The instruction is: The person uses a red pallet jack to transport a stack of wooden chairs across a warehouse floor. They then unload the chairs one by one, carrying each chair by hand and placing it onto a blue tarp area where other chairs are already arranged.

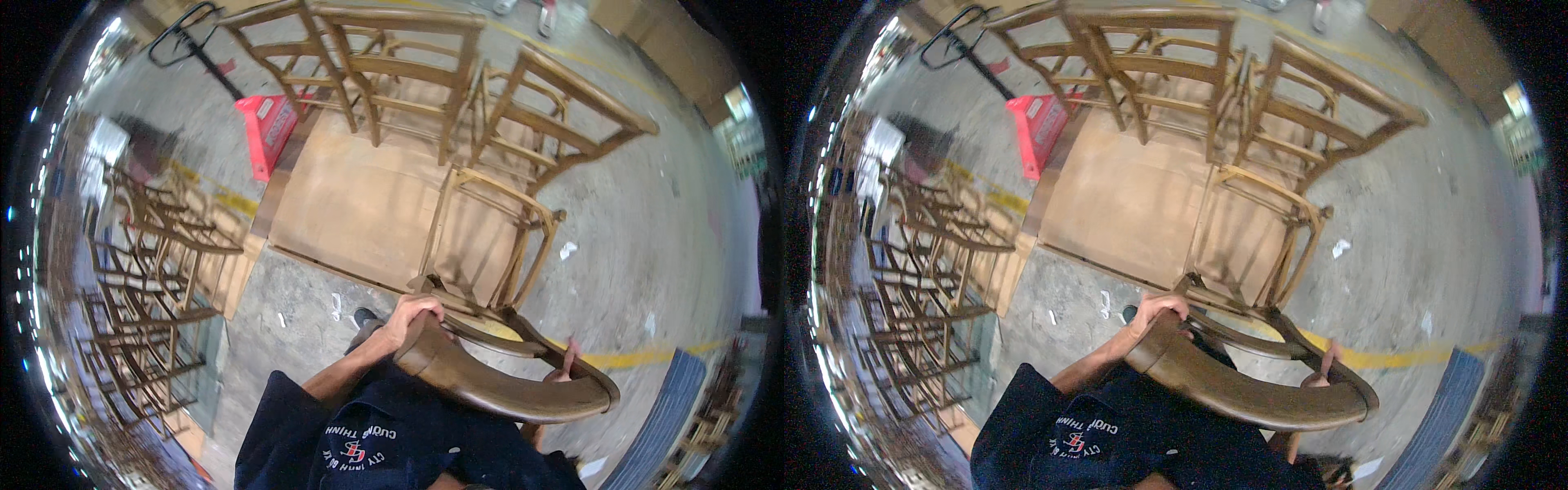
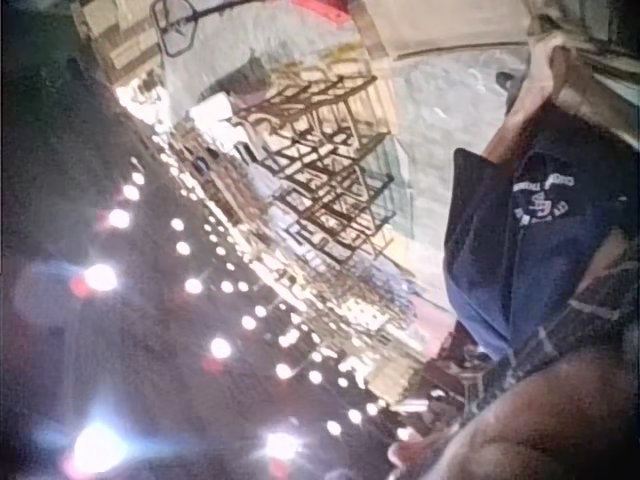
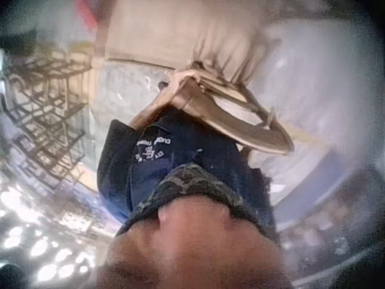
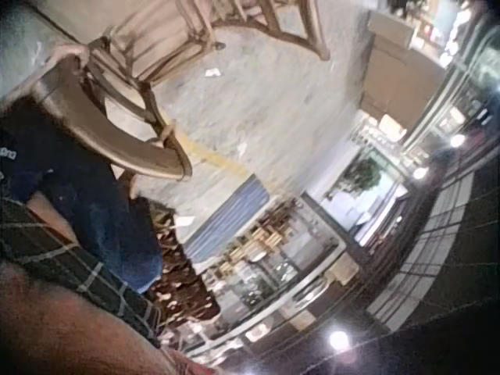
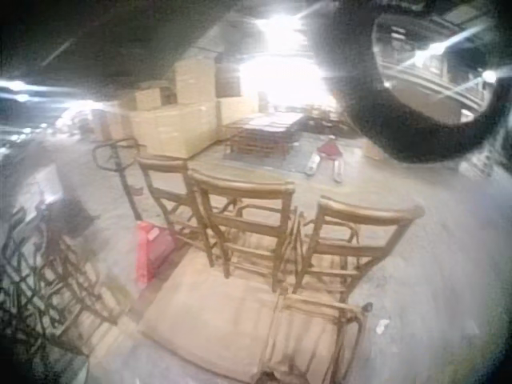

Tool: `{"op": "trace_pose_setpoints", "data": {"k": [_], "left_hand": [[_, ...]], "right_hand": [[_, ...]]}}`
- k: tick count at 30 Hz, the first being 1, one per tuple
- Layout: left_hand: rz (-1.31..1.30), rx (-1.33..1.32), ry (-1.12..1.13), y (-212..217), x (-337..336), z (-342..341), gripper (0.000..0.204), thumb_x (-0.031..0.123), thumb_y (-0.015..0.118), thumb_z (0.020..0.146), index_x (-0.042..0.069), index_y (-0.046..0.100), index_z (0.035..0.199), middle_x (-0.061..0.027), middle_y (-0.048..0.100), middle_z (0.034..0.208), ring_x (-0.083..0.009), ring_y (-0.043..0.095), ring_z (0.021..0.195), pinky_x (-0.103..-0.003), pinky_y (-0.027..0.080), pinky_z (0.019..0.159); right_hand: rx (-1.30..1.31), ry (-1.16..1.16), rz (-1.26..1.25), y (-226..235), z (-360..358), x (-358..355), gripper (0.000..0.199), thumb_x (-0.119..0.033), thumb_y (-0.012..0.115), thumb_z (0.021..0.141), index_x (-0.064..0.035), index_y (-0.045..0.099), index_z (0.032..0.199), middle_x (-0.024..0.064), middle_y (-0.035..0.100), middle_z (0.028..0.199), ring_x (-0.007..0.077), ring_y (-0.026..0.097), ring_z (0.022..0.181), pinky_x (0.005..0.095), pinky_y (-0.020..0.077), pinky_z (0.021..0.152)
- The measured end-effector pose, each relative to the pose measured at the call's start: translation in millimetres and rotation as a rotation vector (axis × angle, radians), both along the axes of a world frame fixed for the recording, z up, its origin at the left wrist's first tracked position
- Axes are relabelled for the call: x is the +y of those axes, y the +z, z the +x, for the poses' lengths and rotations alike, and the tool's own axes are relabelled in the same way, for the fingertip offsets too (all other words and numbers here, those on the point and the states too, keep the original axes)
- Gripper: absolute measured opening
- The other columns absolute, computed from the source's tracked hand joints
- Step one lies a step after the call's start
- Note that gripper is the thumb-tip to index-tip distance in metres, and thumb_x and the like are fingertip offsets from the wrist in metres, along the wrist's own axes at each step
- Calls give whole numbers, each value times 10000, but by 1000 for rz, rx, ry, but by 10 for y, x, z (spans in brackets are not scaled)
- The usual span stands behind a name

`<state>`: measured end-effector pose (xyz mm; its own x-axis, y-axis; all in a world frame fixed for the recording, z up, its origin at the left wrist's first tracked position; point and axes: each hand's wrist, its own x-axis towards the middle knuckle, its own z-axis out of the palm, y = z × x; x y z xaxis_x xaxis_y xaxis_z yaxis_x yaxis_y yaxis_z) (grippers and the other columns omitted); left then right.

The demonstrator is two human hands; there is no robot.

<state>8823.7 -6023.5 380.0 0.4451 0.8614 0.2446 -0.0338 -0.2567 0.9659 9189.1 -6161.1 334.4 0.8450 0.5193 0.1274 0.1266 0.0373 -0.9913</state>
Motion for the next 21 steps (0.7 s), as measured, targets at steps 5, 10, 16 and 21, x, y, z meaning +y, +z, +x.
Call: {"op": "trace_pose_setpoints", "data": {"k": [5,10,16,21], "left_hand": [[59,-68,219,279,87,-41,210,193,694,793,7,615,851,-106,630,731,-190,617,651,-313,481,622],[117,-113,446,1036,90,-474,333,160,809,663,3,652,911,-120,667,762,-174,638,678,-312,498,642],[209,-200,717,1601,-1193,-1643,331,135,811,672,16,676,949,-103,702,813,-112,634,709,-292,504,676],[279,-266,935,1604,-2571,-2512,350,131,811,663,21,676,967,-93,707,829,-113,645,732,-290,509,692]], "right_hand": [[232,384,2,500,477,258,169,-186,657,912,-26,612,944,81,621,831,179,584,744,334,518,763],[172,576,157,899,406,1178,146,-174,644,917,-35,602,933,73,610,824,172,575,741,324,513,754],[95,875,235,1456,-911,1318,121,-160,629,922,-46,590,919,63,596,815,163,565,736,313,508,744],[94,1153,247,1713,-2438,865,102,-148,616,927,-54,580,908,56,585,808,155,556,733,304,504,736]]}}
